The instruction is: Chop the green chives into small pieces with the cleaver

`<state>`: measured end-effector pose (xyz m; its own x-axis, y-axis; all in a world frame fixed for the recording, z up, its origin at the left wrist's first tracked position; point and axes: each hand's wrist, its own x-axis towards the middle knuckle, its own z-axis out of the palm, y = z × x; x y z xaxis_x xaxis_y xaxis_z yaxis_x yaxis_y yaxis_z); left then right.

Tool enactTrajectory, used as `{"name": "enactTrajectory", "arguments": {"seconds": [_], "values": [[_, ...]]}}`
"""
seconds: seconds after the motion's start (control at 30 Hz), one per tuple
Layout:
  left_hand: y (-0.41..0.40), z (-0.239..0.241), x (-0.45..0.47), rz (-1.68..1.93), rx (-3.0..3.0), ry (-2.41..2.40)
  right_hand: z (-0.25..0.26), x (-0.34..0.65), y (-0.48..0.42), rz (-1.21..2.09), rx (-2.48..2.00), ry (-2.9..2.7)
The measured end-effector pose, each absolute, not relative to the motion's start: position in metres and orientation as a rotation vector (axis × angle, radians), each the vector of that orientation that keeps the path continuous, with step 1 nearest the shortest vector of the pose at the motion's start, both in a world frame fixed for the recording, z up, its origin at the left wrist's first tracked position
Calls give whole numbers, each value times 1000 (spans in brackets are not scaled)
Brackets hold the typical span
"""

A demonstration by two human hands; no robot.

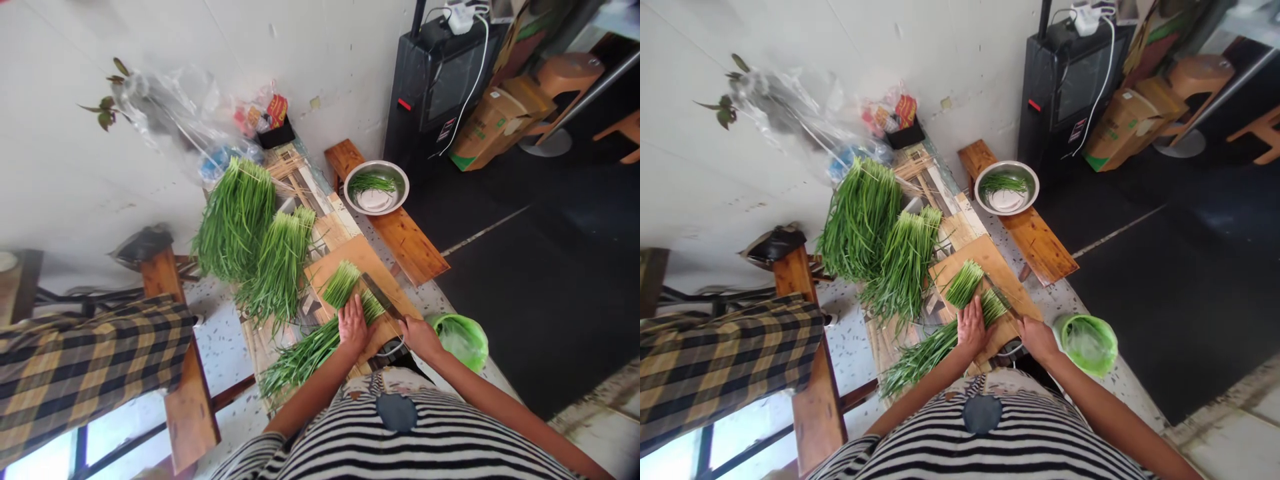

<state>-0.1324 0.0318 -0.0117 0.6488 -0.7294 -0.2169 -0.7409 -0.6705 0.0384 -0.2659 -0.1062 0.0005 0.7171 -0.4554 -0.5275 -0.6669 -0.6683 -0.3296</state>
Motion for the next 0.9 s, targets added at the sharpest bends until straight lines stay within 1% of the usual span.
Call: {"name": "enactTrajectory", "arguments": {"seconds": [0.13,0.33,0.43,0.53,0.63,0.73,0.9], "values": [[39,-8,-129,299,-2804,1234,4,-279,-107,416,-2411,902],[41,-5,-131,203,-2847,1304,23,-318,-102,227,-2407,1050],[30,-14,-137,175,-2900,1290,33,-333,-104,100,-2415,1061],[12,-17,-140,230,-2919,1268,43,-340,-108,-21,-2404,1010],[11,-8,-139,250,-2912,1261,51,-338,-108,-13,-2381,912],[34,5,-139,250,-2904,1213,55,-333,-99,61,-2344,788],[86,5,-146,262,-2882,1187,55,-325,-75,365,-2343,639]]}}
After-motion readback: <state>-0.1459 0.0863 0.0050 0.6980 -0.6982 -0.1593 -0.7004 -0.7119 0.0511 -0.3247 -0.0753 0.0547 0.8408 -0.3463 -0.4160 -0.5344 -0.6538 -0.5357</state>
